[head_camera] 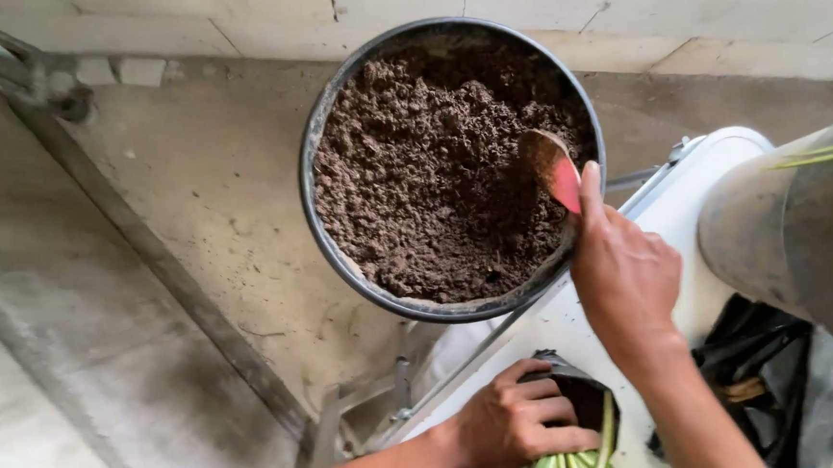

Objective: Scooping soil into a nursery bag and planting a spider plant.

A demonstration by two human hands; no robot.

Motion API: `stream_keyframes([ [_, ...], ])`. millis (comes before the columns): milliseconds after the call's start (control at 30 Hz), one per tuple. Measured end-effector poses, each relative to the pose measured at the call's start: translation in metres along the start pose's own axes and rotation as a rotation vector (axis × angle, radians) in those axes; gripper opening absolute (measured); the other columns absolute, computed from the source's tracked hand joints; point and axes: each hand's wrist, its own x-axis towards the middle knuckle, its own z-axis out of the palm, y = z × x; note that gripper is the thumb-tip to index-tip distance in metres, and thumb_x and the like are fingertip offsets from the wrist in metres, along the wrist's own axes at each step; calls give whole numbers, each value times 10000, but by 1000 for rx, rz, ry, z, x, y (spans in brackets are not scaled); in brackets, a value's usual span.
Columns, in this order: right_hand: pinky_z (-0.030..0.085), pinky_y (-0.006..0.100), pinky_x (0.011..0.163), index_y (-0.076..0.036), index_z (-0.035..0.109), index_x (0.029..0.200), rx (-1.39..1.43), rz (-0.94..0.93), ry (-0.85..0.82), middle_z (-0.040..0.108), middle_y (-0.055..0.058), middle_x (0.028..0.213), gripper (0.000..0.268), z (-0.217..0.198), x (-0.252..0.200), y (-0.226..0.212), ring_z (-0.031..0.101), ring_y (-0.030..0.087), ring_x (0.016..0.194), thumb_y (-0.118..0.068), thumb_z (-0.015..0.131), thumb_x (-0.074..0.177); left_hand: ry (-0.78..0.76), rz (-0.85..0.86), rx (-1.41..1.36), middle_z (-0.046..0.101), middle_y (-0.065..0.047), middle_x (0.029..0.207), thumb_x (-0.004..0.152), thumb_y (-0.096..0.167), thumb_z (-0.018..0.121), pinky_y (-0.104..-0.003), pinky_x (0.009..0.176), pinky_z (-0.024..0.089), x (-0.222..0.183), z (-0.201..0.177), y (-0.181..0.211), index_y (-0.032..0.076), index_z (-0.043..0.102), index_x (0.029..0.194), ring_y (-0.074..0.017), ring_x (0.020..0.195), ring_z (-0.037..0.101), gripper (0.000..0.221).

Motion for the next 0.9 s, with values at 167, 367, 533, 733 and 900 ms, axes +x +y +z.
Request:
stream_keyframes([
  [167,518,524,515,-90,321,1631,88,-21,67,731,127,822,756,34,26,-31,721,413,629,-48,450,888,23,-26,29,686,2,893,1017,101,573,-479,1004,528,1,-7,-3,229,725,1049,-253,824,660,201],
  [367,486,572,545,-54,346,1579,258,-104,-147,711,220,759,735,8,29,-46,678,481,644,1,481,858,24,-23,2,739,-26,922,992,73,625,-475,1049,500,5,-3,-4,220,755,1117,-261,850,713,233],
  [533,460,595,501,-12,366,1540,333,-145,-311,693,243,680,690,2,33,-46,674,495,598,55,379,853,-19,-19,-6,754,-28,973,987,-9,678,-492,1068,505,1,1,-5,222,750,1190,-272,902,728,316],
  [733,488,632,580,-21,513,1444,366,-224,-158,711,228,873,453,19,28,-35,674,531,732,-225,410,1053,-3,9,14,741,-37,946,942,-56,638,-478,1048,513,4,-3,-4,194,735,1118,-276,865,699,320],
  [900,456,435,481,-273,583,1427,171,-55,-96,714,45,754,377,18,23,-42,657,282,582,-362,524,1065,-43,11,12,754,-61,976,968,-11,633,-474,1102,460,2,-4,-4,196,748,1139,-278,918,709,293],
])
